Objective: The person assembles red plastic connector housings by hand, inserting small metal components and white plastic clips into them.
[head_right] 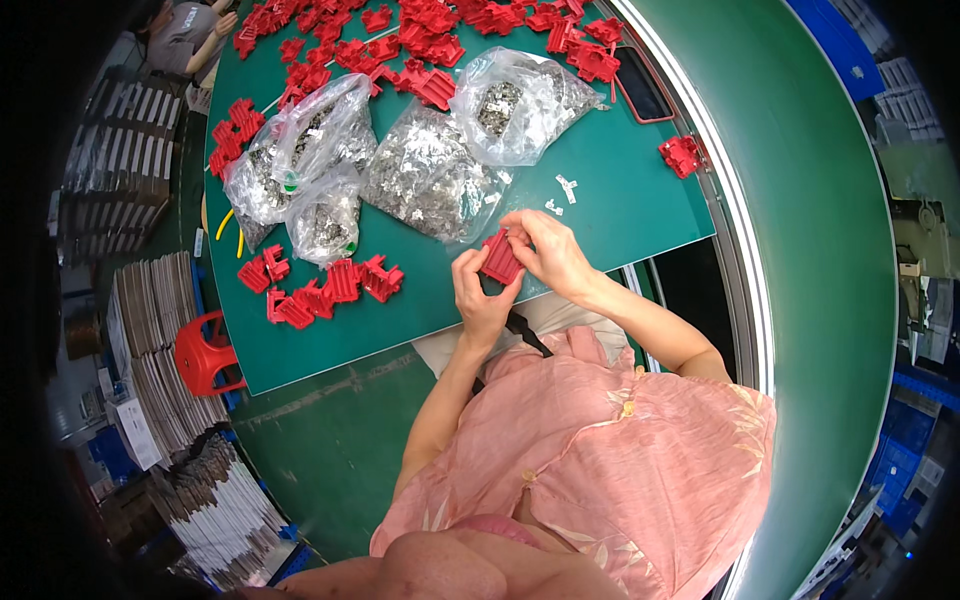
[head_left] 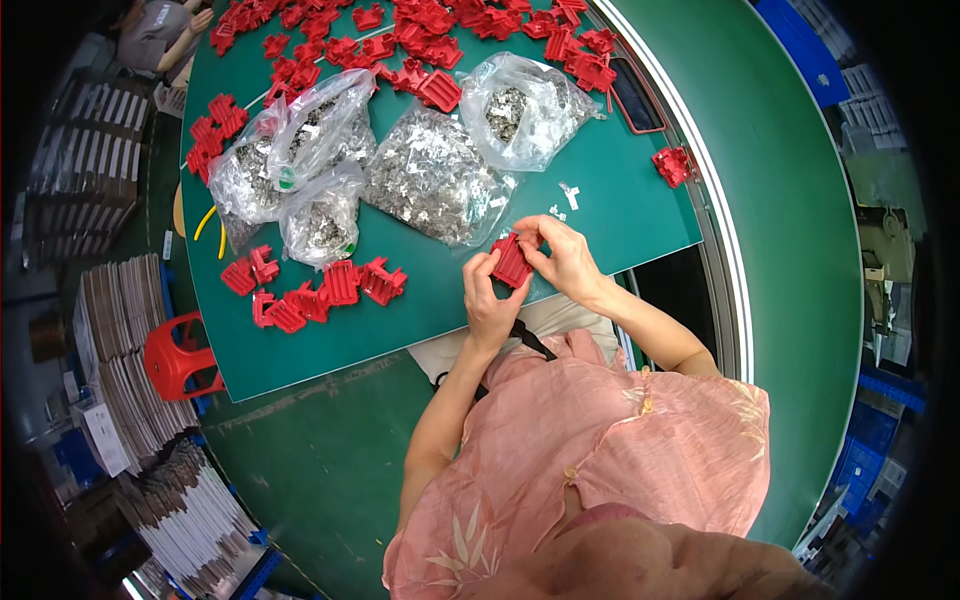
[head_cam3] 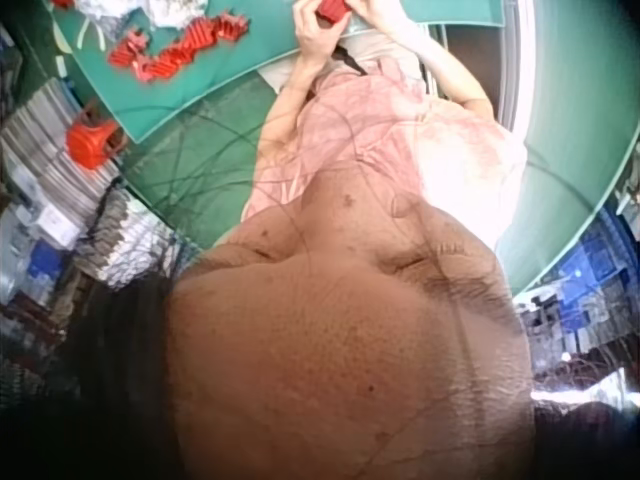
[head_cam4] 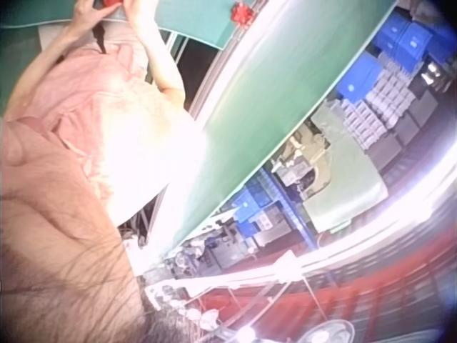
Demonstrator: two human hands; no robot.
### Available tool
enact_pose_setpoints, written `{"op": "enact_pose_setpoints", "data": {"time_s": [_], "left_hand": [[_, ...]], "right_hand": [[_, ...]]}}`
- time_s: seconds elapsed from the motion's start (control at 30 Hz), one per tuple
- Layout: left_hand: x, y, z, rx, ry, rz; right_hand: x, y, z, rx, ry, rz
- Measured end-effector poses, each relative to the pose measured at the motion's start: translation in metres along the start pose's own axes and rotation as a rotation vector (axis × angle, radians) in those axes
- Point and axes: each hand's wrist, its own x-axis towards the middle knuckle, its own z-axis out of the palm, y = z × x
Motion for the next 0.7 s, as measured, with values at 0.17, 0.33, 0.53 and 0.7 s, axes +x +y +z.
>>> {"op": "enact_pose_setpoints", "data": {"time_s": [0.17, 0.33, 0.53, 0.7], "left_hand": [[0.001, -0.001, 0.000, 0.017, 0.000, 0.030], [0.000, -0.001, 0.000, 0.010, 0.003, 0.033], [0.001, -0.002, -0.001, 0.020, 0.005, 0.040], [0.000, -0.002, -0.002, 0.015, -0.012, 0.039]], "right_hand": [[-0.001, 0.001, 0.005, -0.085, 0.075, -0.120], [-0.004, 0.002, 0.008, -0.079, 0.113, -0.130], [0.000, 0.008, 0.011, -0.079, 0.091, -0.153], [0.014, 0.029, -0.004, 0.245, -0.157, 0.238]]}}
